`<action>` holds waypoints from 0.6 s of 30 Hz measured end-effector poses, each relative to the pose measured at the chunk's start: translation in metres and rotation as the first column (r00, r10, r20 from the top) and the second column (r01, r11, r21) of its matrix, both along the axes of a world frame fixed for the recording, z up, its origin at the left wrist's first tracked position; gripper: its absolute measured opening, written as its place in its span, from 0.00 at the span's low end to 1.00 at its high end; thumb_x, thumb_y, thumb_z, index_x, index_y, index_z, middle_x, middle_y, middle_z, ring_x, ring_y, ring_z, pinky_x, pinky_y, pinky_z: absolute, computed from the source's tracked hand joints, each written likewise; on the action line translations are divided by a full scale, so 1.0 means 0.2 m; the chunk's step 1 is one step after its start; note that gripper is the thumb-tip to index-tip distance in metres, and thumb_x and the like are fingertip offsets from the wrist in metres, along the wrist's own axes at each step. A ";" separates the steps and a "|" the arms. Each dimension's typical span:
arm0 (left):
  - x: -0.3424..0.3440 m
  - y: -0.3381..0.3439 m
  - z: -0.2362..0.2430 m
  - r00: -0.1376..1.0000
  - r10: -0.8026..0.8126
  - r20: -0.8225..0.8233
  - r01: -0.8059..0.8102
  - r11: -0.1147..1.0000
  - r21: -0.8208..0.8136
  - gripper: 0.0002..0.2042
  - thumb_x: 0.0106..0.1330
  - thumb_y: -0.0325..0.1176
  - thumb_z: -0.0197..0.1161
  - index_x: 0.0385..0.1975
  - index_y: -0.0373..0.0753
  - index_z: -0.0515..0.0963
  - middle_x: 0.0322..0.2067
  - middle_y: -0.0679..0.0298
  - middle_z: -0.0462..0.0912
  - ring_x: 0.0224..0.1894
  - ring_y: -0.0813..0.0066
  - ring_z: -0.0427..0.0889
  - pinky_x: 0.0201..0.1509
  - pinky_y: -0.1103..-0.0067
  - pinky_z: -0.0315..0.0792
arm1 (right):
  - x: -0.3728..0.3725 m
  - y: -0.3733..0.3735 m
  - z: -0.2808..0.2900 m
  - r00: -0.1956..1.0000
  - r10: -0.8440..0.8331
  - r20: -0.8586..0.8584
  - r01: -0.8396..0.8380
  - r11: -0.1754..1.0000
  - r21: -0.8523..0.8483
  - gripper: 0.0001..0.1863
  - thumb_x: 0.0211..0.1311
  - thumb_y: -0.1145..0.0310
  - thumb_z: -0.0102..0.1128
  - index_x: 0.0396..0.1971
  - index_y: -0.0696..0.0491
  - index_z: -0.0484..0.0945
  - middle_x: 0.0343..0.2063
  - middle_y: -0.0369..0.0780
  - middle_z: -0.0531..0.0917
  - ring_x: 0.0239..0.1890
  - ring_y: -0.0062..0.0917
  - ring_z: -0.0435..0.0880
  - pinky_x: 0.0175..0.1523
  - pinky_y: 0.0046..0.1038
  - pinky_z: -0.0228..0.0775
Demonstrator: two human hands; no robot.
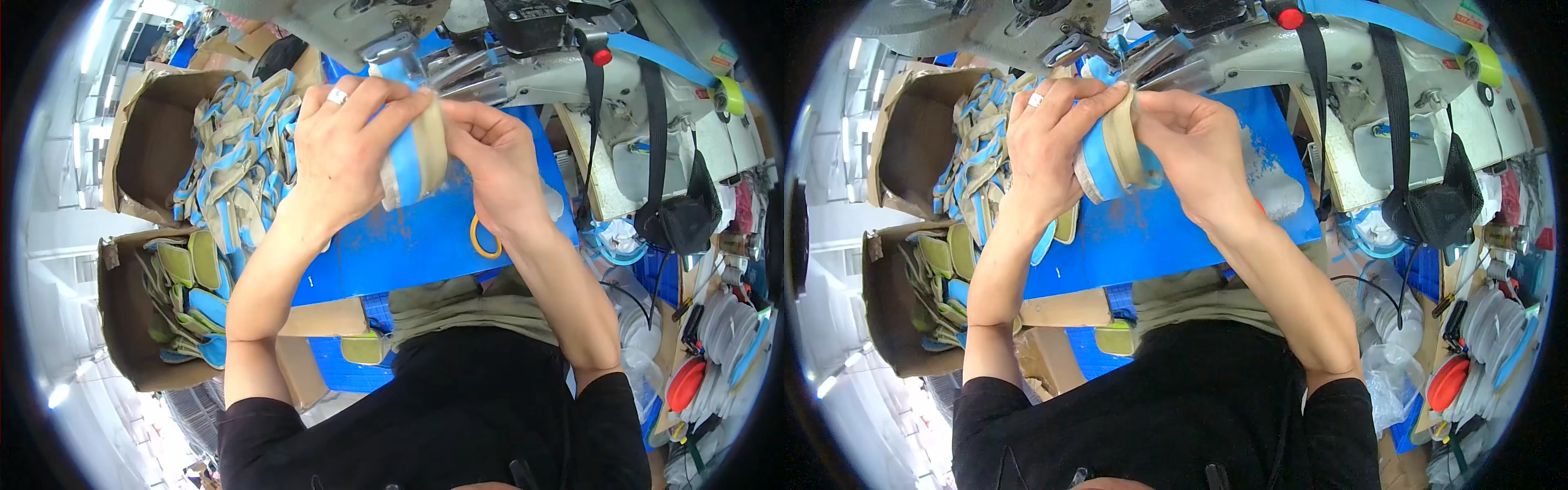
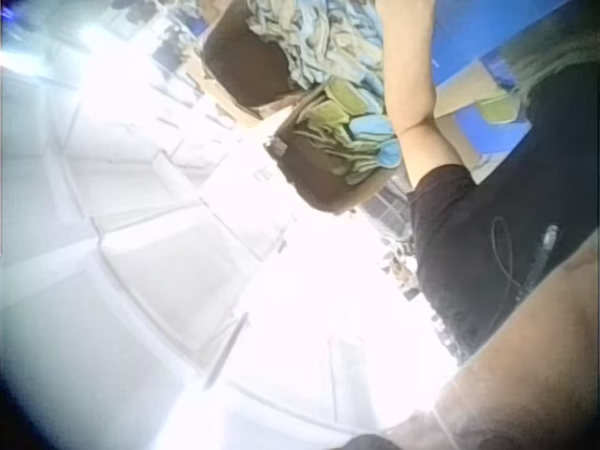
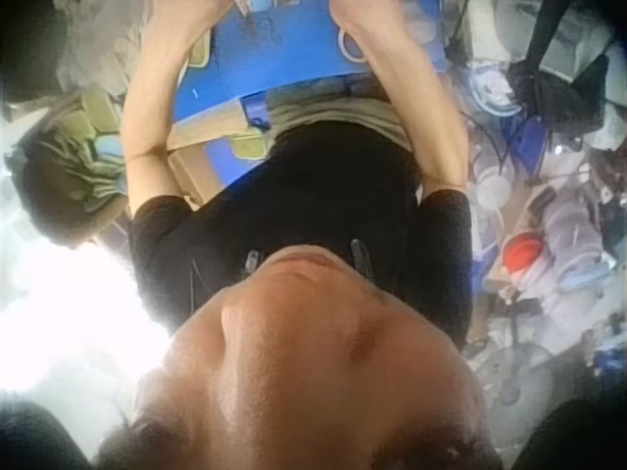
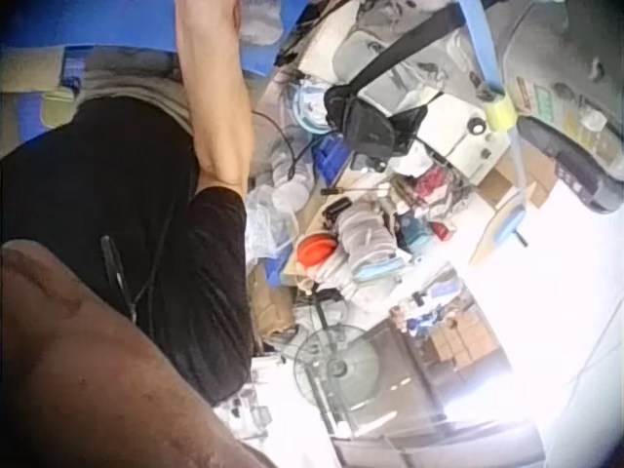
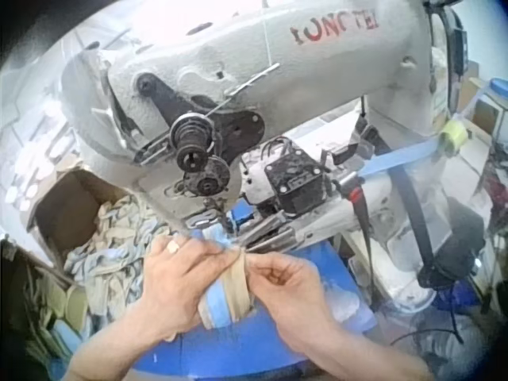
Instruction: The person sews the edges of small fabric pouches using a sewing machine. They pick up pouches from a pile, align the edges, and guide them through the machine. The person also uses scissors to trim threads and inspects the finished pouches.
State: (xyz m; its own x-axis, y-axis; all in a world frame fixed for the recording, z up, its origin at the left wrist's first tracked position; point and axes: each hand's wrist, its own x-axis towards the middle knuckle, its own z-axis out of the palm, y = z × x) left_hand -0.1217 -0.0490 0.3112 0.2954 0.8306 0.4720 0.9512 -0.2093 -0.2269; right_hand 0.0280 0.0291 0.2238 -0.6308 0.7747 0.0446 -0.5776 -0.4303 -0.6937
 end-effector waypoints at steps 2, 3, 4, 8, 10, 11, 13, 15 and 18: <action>-0.01 0.01 -0.03 1.000 -0.009 -0.010 0.009 0.998 0.057 0.19 0.52 0.35 0.68 0.47 0.46 0.85 0.39 0.70 0.84 0.42 0.67 0.82 0.43 0.70 0.68 | -0.01 0.00 0.01 1.000 -0.030 0.004 0.030 1.000 -0.002 0.11 0.66 0.76 0.68 0.46 0.64 0.85 0.38 0.41 0.90 0.38 0.18 0.87 0.46 0.21 0.79; -0.02 0.01 -0.04 1.000 -0.014 -0.008 0.015 0.996 0.086 0.19 0.51 0.35 0.68 0.46 0.46 0.86 0.39 0.70 0.85 0.41 0.67 0.83 0.43 0.70 0.68 | -0.01 -0.01 0.01 0.999 -0.042 0.016 0.042 0.999 0.017 0.11 0.66 0.75 0.68 0.45 0.63 0.85 0.38 0.41 0.90 0.38 0.18 0.87 0.45 0.21 0.79; -0.03 0.02 -0.06 1.000 -0.021 -0.005 0.021 0.993 0.113 0.19 0.51 0.35 0.69 0.46 0.46 0.86 0.39 0.69 0.85 0.41 0.66 0.83 0.42 0.70 0.68 | -0.01 0.00 0.01 0.998 -0.055 0.030 0.054 0.998 0.035 0.11 0.65 0.74 0.69 0.45 0.63 0.86 0.37 0.41 0.89 0.38 0.18 0.87 0.44 0.20 0.79; -0.09 0.03 -0.12 0.855 -0.148 0.497 0.101 0.988 0.120 0.18 0.54 0.31 0.73 0.46 0.41 0.85 0.38 0.60 0.88 0.40 0.64 0.87 0.45 0.74 0.77 | -0.03 0.00 -0.03 0.989 -0.130 0.065 0.115 0.975 0.191 0.13 0.62 0.72 0.73 0.44 0.63 0.86 0.34 0.39 0.89 0.37 0.16 0.85 0.41 0.20 0.78; -0.04 -0.02 -0.10 0.666 0.020 0.746 -0.016 1.000 -0.013 0.15 0.59 0.27 0.72 0.46 0.36 0.84 0.39 0.65 0.88 0.41 0.77 0.85 0.48 0.80 0.77 | -0.02 0.00 -0.03 0.983 -0.172 0.072 0.147 0.952 0.267 0.15 0.60 0.71 0.74 0.44 0.63 0.86 0.33 0.39 0.88 0.35 0.16 0.85 0.40 0.20 0.78; -0.06 -0.02 -0.10 0.570 0.049 0.820 -0.010 0.999 -0.053 0.14 0.61 0.26 0.71 0.47 0.35 0.84 0.40 0.67 0.88 0.42 0.82 0.83 0.49 0.82 0.76 | -0.02 -0.01 -0.02 0.979 -0.192 0.074 0.161 0.939 0.305 0.15 0.59 0.71 0.75 0.44 0.63 0.86 0.33 0.39 0.88 0.35 0.16 0.84 0.39 0.20 0.78; -0.08 -0.02 -0.10 0.543 0.046 0.839 -0.001 0.998 -0.055 0.14 0.62 0.26 0.71 0.47 0.34 0.84 0.40 0.68 0.87 0.42 0.83 0.82 0.49 0.82 0.75 | -0.01 -0.02 -0.01 0.980 -0.187 0.068 0.158 0.940 0.303 0.16 0.58 0.70 0.75 0.44 0.63 0.86 0.33 0.39 0.88 0.34 0.15 0.84 0.39 0.20 0.78; -0.08 -0.02 -0.10 0.507 0.065 0.859 -0.008 0.997 -0.070 0.14 0.62 0.26 0.71 0.48 0.34 0.83 0.40 0.68 0.86 0.42 0.84 0.81 0.49 0.83 0.75 | -0.02 -0.02 -0.01 0.979 -0.194 0.061 0.167 0.937 0.307 0.17 0.58 0.69 0.76 0.44 0.63 0.86 0.33 0.39 0.88 0.34 0.15 0.84 0.39 0.20 0.78; -0.06 -0.03 -0.10 0.465 0.084 0.882 -0.001 0.995 -0.095 0.14 0.63 0.26 0.71 0.48 0.34 0.83 0.40 0.68 0.86 0.42 0.84 0.81 0.50 0.83 0.75 | -0.03 -0.02 -0.02 0.972 -0.212 0.106 0.164 0.924 0.344 0.17 0.57 0.69 0.76 0.43 0.63 0.86 0.33 0.39 0.88 0.35 0.15 0.84 0.39 0.20 0.78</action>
State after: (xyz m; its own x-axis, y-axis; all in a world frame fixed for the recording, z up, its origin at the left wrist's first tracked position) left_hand -0.1343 -0.0548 0.2917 -0.2813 0.8723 0.3999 0.6429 -0.1381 0.7534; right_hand 0.0225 0.0249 0.2197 -0.4936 0.8355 0.2414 -0.5130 -0.0556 -0.8566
